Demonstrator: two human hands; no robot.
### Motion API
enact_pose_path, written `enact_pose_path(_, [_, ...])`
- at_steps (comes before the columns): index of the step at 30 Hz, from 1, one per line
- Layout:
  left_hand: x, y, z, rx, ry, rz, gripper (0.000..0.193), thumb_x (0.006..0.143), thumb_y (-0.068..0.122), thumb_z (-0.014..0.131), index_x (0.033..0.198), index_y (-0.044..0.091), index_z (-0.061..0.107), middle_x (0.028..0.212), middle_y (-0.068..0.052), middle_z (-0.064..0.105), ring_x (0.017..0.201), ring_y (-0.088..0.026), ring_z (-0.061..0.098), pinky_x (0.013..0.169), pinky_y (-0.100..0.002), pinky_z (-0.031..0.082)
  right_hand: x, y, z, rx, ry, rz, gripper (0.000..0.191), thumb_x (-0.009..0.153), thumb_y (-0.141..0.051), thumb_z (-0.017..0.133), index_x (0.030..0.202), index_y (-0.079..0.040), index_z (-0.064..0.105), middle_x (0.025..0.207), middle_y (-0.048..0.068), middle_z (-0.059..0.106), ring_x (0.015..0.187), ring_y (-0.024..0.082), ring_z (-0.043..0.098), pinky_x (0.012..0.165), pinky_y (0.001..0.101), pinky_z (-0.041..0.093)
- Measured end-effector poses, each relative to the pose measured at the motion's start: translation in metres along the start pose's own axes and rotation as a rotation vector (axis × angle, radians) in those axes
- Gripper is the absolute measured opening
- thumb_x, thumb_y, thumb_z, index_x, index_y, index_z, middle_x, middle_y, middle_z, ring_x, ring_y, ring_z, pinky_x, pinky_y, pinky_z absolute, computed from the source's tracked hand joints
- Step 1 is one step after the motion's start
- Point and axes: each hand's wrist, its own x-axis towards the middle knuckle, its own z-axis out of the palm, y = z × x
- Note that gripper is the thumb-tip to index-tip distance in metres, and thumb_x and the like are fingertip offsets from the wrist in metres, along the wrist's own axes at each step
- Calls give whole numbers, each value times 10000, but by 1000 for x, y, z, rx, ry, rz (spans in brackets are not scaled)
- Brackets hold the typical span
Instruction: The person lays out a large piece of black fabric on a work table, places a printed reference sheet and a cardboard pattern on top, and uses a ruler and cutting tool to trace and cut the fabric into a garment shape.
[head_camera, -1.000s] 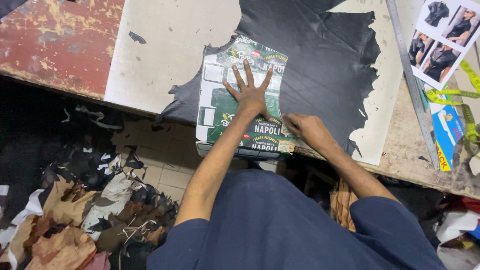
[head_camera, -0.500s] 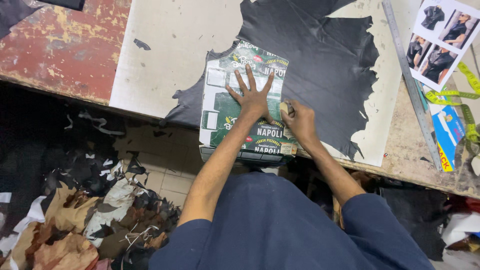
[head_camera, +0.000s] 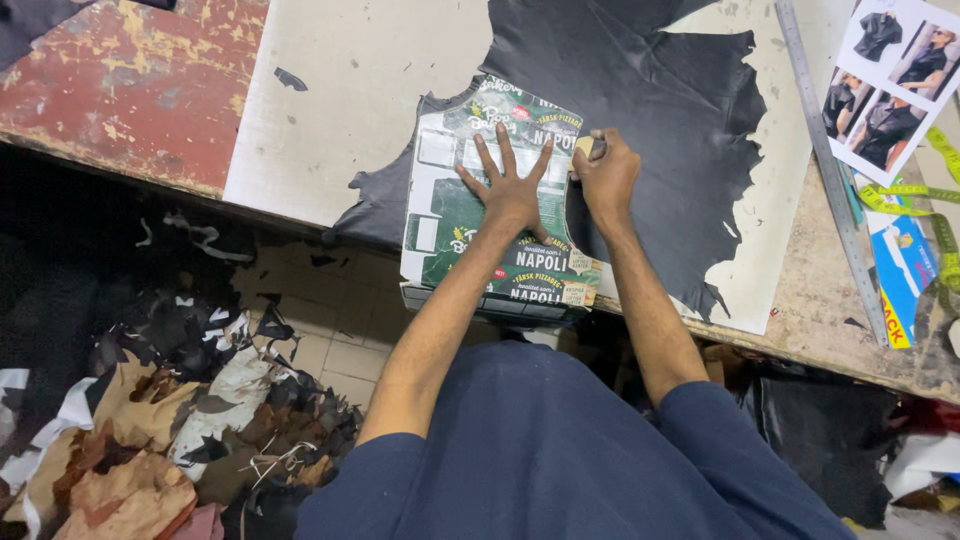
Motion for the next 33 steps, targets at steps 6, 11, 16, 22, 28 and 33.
enact_pose_path(6, [-2,0,0,0,-13,-4,1597,403,515,1024,1618,507,-13,1614,-321,-334,1388,-608,-375,988,-941,-46,-15,8,-8,-125,-178,-20,285,858,-31,777,1110,62,685,710,131,727,612,188,744,551,310,553])
enact_pose_path(11, [-1,-1,1,-7,-3,5,1591,415,520,1021,1619,503,-20,1602,-323,-346,1379,-615,-381,986,-942,-52,-62,11,-39,-236,-436,-177,303,841,-127,772,1113,-17,696,786,191,721,680,297,742,596,393,557])
enact_pose_path(16, [-1,-2,1,-26,-7,-4,1601,401,524,1022,1618,505,-17,1614,-311,-345,1387,-603,-386,995,-929,-76,-70,12,-90,-691,-901,-381,123,974,-170,634,1035,-90,705,894,120,758,816,309,736,712,435,556])
enact_pose_path(22, [-3,-17,18,-47,129,82,1597,334,613,1005,1613,493,55,1645,-290,-286,1427,-551,-360,1054,-886,-114,-47,22,-129,-498,-595,41,394,933,-235,694,1304,-113,638,978,153,729,894,349,716,795,477,548])
enact_pose_path(28, [-6,-37,38,-67,357,185,1632,295,682,984,1620,370,84,1693,-236,-139,1533,-463,-216,1131,-813,-111,-68,39,-97,-585,-359,-243,590,846,78,604,1417,-69,576,1517,241,462,1350,428,482,1034,509,498])
enact_pose_path(33, [-5,-37,35,-137,340,180,1765,292,556,1010,1620,171,-87,1708,-180,-95,1587,-332,-91,1173,-766,-103,-65,25,0,-188,-445,-476,719,805,170,558,1478,-73,487,1571,246,393,1399,448,449,1131,491,461])
